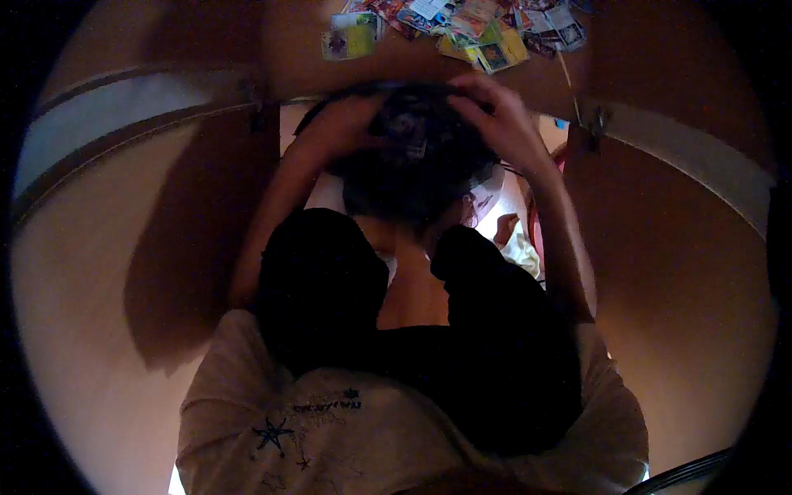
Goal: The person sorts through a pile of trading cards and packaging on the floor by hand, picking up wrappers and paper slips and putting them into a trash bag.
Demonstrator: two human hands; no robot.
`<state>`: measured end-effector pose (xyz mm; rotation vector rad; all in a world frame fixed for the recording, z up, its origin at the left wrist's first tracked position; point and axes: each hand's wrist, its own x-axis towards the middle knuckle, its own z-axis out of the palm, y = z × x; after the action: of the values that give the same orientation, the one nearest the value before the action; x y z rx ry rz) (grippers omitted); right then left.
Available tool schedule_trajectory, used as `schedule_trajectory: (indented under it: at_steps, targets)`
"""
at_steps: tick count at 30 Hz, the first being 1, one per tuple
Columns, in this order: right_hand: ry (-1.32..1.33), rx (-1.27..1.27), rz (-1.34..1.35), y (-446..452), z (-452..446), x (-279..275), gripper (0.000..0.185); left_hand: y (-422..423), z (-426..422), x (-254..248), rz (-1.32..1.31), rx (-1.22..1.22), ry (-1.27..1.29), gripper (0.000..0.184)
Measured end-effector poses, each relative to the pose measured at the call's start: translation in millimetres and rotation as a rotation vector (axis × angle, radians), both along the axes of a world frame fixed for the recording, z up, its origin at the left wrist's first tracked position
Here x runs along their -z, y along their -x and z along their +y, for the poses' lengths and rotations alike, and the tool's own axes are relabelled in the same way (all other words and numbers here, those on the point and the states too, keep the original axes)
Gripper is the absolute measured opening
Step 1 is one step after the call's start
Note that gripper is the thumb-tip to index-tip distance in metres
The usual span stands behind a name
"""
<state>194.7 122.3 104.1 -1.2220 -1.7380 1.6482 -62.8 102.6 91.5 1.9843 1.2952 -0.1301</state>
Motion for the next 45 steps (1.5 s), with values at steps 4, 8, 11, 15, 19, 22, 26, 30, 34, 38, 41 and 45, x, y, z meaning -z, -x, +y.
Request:
schedule_trajectory:
  at_steps: [4, 8, 11, 15, 19, 22, 26, 30, 34, 38, 41, 45]
  targets:
    - [-0.195, 0.333, -0.203, 12.8, -9.5, -9.6, 0.029, 19.0, 9.5, -15.8, -0.258, 0.009, -0.322, 0.048]
    - [-0.641, 0.1, -0.408, 32.1, -37.7, -31.2, 0.038, 39.0, 7.1, -56.9, 0.053, -0.088, -0.221, 0.04]
    - [-0.694, -0.376, -0.327, 69.9, -54.6, -29.8, 0.032, 68.9, 2.6, -68.8, 0.311, -0.372, -0.229, 0.035]
    - [-0.914, -0.474, -0.415, 104.7, -85.8, 11.3, 0.03, 106.9, -7.3, -59.5, 0.635, -0.336, -0.121, 0.032]
    - [-0.514, -0.677, -0.609, 115.9, -96.7, 5.1, 0.033, 129.3, -24.8, -14.8, 0.654, -0.407, -0.188, 0.024]
    - [-0.351, -0.747, -0.597, 119.2, -91.9, -34.2, 0.034, 143.3, -39.3, -5.0, 0.6, -0.288, -0.289, 0.02]
    - [-0.161, -0.951, -0.216, 98.4, -100.8, -81.3, 0.031, 128.3, -29.4, -72.2, 0.676, -0.205, -0.259, 0.016]
    - [-0.101, -1.008, -0.008, 85.2, -55.9, -177.1, 0.029, 96.8, -10.4, -189.6, 0.702, -0.192, -0.464, 0.011]
    - [0.212, -0.985, 0.139, 52.3, -17.8, -173.1, 0.026, 72.8, 1.1, -209.7, 0.662, -0.198, -0.42, 0.01]
    - [0.416, -0.23, 0.33, 2.3, 4.7, -138.4, 0.026, 25.1, 24.4, -227.2, 0.603, -0.287, -0.403, 0.02]
    - [0.078, 0.267, 0.287, -35.6, 41.9, -86.4, 0.03, 4.8, 52.0, -206.9, 0.509, -0.386, -0.534, 0.025]
    - [-0.634, 0.267, -0.736, -78.9, 60.2, -72.5, 0.044, -4.6, 48.5, -124.8, 0.245, -0.25, -0.567, 0.038]
